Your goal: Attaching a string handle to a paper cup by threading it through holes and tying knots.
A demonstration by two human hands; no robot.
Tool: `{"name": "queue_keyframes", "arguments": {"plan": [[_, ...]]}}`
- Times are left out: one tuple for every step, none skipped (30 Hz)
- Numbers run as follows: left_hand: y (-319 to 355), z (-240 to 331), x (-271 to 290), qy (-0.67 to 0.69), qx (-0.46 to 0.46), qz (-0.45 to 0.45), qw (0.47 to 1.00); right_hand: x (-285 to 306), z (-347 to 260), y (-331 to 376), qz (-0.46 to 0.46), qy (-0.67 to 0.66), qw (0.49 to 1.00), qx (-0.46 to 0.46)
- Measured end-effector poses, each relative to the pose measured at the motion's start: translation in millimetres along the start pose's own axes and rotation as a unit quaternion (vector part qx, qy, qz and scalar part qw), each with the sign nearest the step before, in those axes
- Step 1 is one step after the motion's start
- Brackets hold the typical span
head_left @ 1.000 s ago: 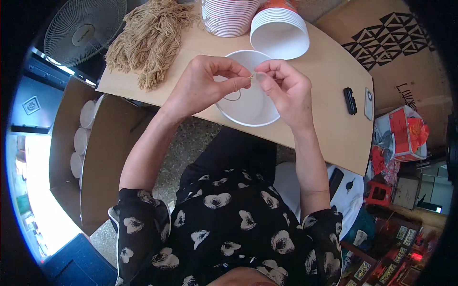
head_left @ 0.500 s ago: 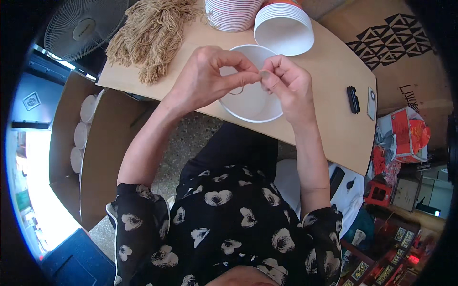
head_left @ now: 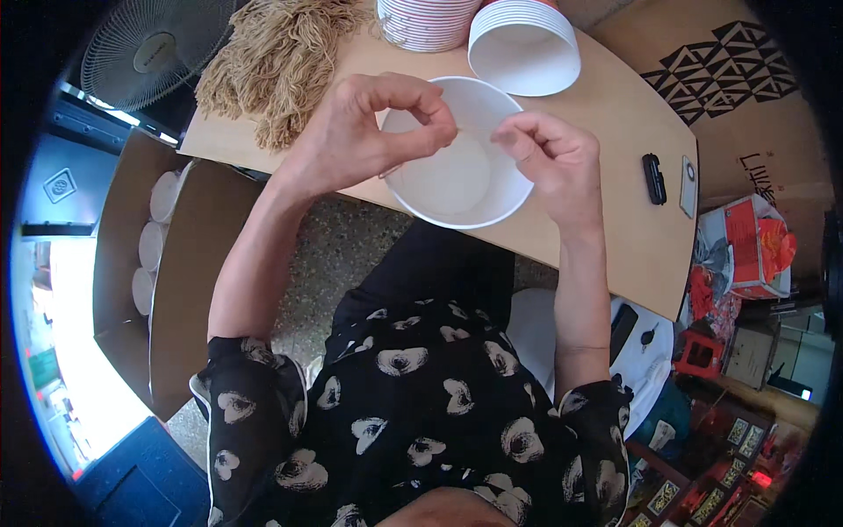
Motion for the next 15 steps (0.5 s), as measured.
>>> {"name": "queue_keyframes", "arguments": {"plan": [[0.9, 1.4, -0.4, 0.001, 0.001, -0.013, 1.0, 0.6, 1.8, 0.1, 0.001, 0.0, 1.0, 0.0], [1.3, 0.7, -0.8, 0.0, 0.001, -0.014, 1.0, 1.3, 7.2, -0.5, 0.003, -0.04, 0.999, -0.013], [2.4, -1.2, -1.6, -0.008, -0.006, -0.009, 1.0, 2.1, 12.1, -1.2, 0.004, -0.081, 0.996, -0.027], [3.2, -2.6, -1.8, -0.015, -0.013, -0.005, 1.0, 3.7, 15.6, -1.8, 0.005, -0.081, 0.996, -0.026], [4.8, -2.6, -1.0, -0.016, -0.013, -0.005, 1.0, 6.6, 20.0, -2.2, 0.034, -0.147, 0.987, -0.052], [7.7, -2.3, 1.0, -0.029, -0.011, 0.005, 0.999, 8.7, 23.3, -3.2, 0.062, -0.212, 0.972, -0.077], [9.2, -3.5, 3.0, -0.041, -0.01, 0.014, 0.999, 12.5, 25.0, -5.4, 0.108, -0.226, 0.964, -0.093], [11.8, -8.4, 4.4, -0.04, -0.011, 0.012, 0.999, 15.5, 28.1, -7.0, 0.11, -0.225, 0.964, -0.093], [16.0, -16.5, 6.6, -0.037, 0.001, 0.033, 0.999, 19.3, 33.4, -7.7, 0.119, -0.273, 0.95, -0.094], [19.6, -20.7, 10.7, -0.035, 0.012, 0.055, 0.998, 22.3, 37.8, -8.7, 0.127, -0.32, 0.934, -0.094], [23.0, -20.9, 13.8, -0.021, 0.022, 0.047, 0.998, 24.6, 41.9, -9.3, 0.129, -0.321, 0.934, -0.092], [25.7, -21.7, 16.2, -0.022, 0.021, 0.045, 0.999, 27.0, 47.0, -9.4, 0.148, -0.345, 0.922, -0.091], [29.1, -24.2, 17.5, -0.021, 0.02, 0.029, 0.999, 28.7, 53.5, -9.4, 0.166, -0.37, 0.91, -0.09], [32.0, -26.4, 18.0, -0.02, 0.019, 0.012, 1.0, 31.3, 60.4, -9.9, 0.168, -0.371, 0.909, -0.09], [35.2, -27.7, 18.7, -0.02, 0.019, 0.01, 1.0, 34.7, 67.8, -10.1, 0.177, -0.404, 0.893, -0.09]]}}
Point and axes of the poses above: each hand's wrist, its own y-axis away from the middle knuckle, its own x-axis out of the back of the hand, z = x × y, the point moved 2 cm from there along -y, towards the middle knuckle, and after that the axes turned 9 degrees about y, right-handed, at the moved point
